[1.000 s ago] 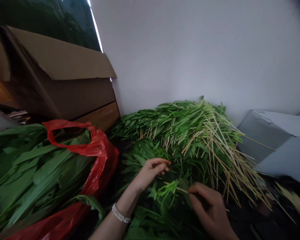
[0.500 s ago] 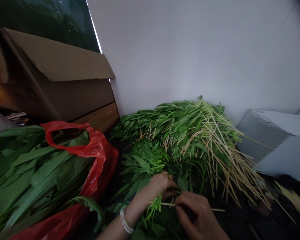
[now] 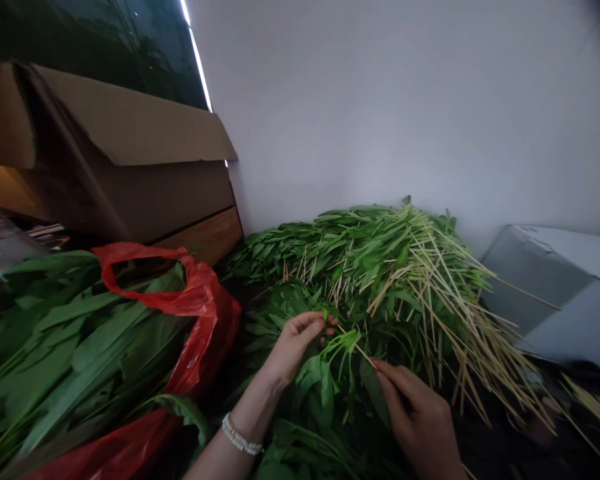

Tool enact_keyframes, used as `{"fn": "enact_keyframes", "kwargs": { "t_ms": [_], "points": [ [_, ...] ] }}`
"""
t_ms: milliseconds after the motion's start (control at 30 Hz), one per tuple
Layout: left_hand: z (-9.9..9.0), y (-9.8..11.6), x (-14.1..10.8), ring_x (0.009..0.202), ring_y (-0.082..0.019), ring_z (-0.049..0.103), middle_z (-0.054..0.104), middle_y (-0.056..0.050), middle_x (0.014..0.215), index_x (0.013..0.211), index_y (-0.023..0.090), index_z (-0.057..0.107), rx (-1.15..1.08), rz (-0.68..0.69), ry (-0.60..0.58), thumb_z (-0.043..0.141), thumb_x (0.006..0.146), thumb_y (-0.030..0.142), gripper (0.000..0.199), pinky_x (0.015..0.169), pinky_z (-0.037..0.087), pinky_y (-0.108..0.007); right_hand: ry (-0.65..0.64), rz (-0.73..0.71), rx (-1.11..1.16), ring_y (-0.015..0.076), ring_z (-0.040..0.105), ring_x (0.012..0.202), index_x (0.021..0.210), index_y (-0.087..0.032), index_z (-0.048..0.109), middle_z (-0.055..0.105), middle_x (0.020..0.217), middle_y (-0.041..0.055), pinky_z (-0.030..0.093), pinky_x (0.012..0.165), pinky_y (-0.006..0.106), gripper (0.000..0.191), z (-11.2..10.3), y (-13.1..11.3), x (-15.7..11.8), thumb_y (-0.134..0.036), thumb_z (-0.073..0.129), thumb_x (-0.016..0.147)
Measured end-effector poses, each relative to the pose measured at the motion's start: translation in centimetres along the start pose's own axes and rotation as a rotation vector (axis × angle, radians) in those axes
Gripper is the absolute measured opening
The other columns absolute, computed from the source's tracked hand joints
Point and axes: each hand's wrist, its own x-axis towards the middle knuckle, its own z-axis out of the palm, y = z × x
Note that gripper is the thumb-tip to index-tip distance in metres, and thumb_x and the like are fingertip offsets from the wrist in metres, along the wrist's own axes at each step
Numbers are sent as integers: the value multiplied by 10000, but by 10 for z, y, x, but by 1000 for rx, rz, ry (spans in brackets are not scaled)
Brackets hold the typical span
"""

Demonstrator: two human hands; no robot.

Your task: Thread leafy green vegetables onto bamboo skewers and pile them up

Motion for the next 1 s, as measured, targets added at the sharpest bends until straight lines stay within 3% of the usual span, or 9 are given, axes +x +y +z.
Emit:
{"fn": "enact_keyframes", "kwargs": {
  "t_ms": [300, 700, 1000],
  "points": [
    [2, 0, -1, 687, -110, 628, 743, -70, 772, 883, 120, 744, 39, 13, 31, 794, 682, 285, 265, 713, 468, -212, -34, -24, -42, 123, 670, 778, 1048, -191, 650, 685, 860, 36, 519, 706, 187, 226, 4, 2, -2, -181, 463, 921],
    [4, 1, -2, 674, -145, 648, 748, -82, 748, 815, 123, 758, 115, 22, 77, 812, 640, 313, 264, 723, 489, -261, -66, -4, -70, 137, 670, 765, 1088, -186, 642, 679, 842, 53, 535, 722, 212, 265, 6, 5, -6, -218, 424, 940],
    [1, 3, -2, 661, -161, 657, 740, -65, 707, 772, 129, 759, 310, 59, 63, 809, 627, 355, 273, 714, 493, -271, -73, -29, -138, 126, 668, 742, 1120, -179, 630, 674, 839, 50, 531, 715, 204, 277, 11, 10, -12, -205, 420, 941]
  ]
}}
